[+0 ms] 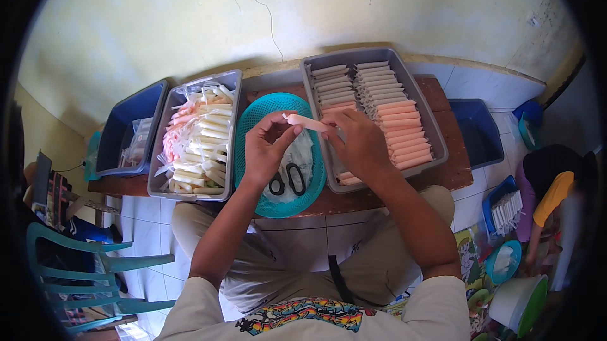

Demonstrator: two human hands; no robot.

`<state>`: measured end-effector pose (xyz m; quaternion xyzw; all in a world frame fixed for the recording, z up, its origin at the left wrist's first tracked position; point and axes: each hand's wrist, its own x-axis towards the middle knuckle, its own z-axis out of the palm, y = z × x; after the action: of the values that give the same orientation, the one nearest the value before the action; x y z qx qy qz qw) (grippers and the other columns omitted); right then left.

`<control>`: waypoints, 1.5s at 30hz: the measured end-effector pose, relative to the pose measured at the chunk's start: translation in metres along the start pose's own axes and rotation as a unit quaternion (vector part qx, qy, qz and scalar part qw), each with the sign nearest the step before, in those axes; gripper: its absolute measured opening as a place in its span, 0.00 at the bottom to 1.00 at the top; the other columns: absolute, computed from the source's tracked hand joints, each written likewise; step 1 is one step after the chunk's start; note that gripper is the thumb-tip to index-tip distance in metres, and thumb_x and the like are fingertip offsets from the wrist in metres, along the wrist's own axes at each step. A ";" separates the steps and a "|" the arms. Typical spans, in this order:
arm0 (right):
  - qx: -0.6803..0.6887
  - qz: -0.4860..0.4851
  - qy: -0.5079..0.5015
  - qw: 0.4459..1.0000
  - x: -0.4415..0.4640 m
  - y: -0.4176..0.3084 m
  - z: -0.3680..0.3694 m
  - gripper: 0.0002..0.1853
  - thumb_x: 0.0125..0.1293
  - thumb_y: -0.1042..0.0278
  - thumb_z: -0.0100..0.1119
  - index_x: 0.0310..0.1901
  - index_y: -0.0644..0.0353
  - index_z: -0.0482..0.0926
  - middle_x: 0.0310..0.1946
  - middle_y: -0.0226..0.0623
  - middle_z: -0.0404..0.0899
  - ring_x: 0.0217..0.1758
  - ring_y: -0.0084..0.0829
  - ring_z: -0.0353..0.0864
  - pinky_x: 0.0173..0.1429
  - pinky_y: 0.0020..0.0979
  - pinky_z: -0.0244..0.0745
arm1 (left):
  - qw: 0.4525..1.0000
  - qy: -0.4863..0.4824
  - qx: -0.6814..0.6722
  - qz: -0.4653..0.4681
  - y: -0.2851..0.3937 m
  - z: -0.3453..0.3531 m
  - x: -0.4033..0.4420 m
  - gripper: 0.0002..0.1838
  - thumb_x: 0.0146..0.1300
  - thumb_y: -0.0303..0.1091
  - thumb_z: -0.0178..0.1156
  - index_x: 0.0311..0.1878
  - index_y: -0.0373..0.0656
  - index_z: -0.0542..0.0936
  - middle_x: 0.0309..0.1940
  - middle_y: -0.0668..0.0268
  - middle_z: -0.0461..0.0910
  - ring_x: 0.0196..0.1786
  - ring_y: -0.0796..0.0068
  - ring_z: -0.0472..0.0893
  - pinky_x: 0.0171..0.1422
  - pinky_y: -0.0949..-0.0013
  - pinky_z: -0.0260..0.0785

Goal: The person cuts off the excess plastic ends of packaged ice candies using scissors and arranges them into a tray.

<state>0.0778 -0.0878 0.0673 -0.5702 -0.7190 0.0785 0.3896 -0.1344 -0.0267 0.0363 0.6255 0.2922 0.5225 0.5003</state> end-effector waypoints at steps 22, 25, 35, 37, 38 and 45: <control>-0.243 0.198 0.059 0.948 -0.046 0.122 -0.082 0.06 0.66 0.70 0.71 0.44 0.57 0.92 0.45 0.39 0.90 0.53 0.48 0.88 0.60 0.48 0.83 | 0.948 -0.236 0.211 0.035 -0.065 0.140 0.049 0.15 0.69 0.32 0.75 0.57 0.39 0.91 0.47 0.56 0.92 0.45 0.65 0.92 0.53 0.63 0.85; -0.261 0.211 0.056 0.940 -0.049 0.131 -0.077 0.07 0.68 0.71 0.67 0.43 0.56 0.92 0.45 0.40 0.90 0.54 0.48 0.88 0.60 0.49 0.83 | 0.932 -0.260 0.245 0.064 -0.070 0.141 0.046 0.19 0.67 0.36 0.77 0.59 0.40 0.90 0.53 0.55 0.91 0.48 0.63 0.92 0.53 0.62 0.84; -0.266 0.240 0.066 0.931 -0.044 0.135 -0.063 0.11 0.74 0.69 0.54 0.40 0.58 0.87 0.43 0.46 0.87 0.50 0.53 0.88 0.56 0.53 0.83 | 0.919 -0.304 0.252 0.004 -0.069 0.138 0.042 0.25 0.65 0.35 0.76 0.64 0.38 0.88 0.59 0.49 0.87 0.55 0.52 0.89 0.62 0.55 0.81; -0.267 0.240 0.068 0.931 -0.043 0.133 -0.063 0.11 0.74 0.69 0.54 0.40 0.58 0.87 0.44 0.47 0.87 0.50 0.53 0.88 0.56 0.53 0.83 | 0.919 -0.307 0.247 0.003 -0.072 0.137 0.041 0.25 0.65 0.36 0.76 0.64 0.39 0.88 0.59 0.49 0.87 0.55 0.52 0.89 0.63 0.55 0.81; -0.269 0.242 0.070 0.930 -0.044 0.133 -0.063 0.11 0.74 0.69 0.54 0.41 0.59 0.87 0.45 0.47 0.86 0.50 0.54 0.88 0.55 0.53 0.83 | 0.918 -0.308 0.248 0.022 -0.074 0.136 0.040 0.25 0.65 0.36 0.77 0.65 0.41 0.87 0.57 0.51 0.86 0.54 0.56 0.89 0.58 0.57 0.82; -0.274 0.271 0.080 0.919 -0.041 0.136 -0.061 0.06 0.66 0.74 0.62 0.39 0.58 0.88 0.44 0.45 0.87 0.50 0.54 0.89 0.56 0.53 0.83 | 0.913 -0.327 0.241 0.038 -0.079 0.136 0.041 0.29 0.65 0.36 0.78 0.69 0.42 0.86 0.58 0.53 0.85 0.55 0.58 0.88 0.55 0.58 0.84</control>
<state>0.2223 -0.0978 0.0138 -0.8322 -0.4964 -0.0650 0.2383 0.0181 -0.0081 -0.0164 0.8736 0.2053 0.2212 0.3818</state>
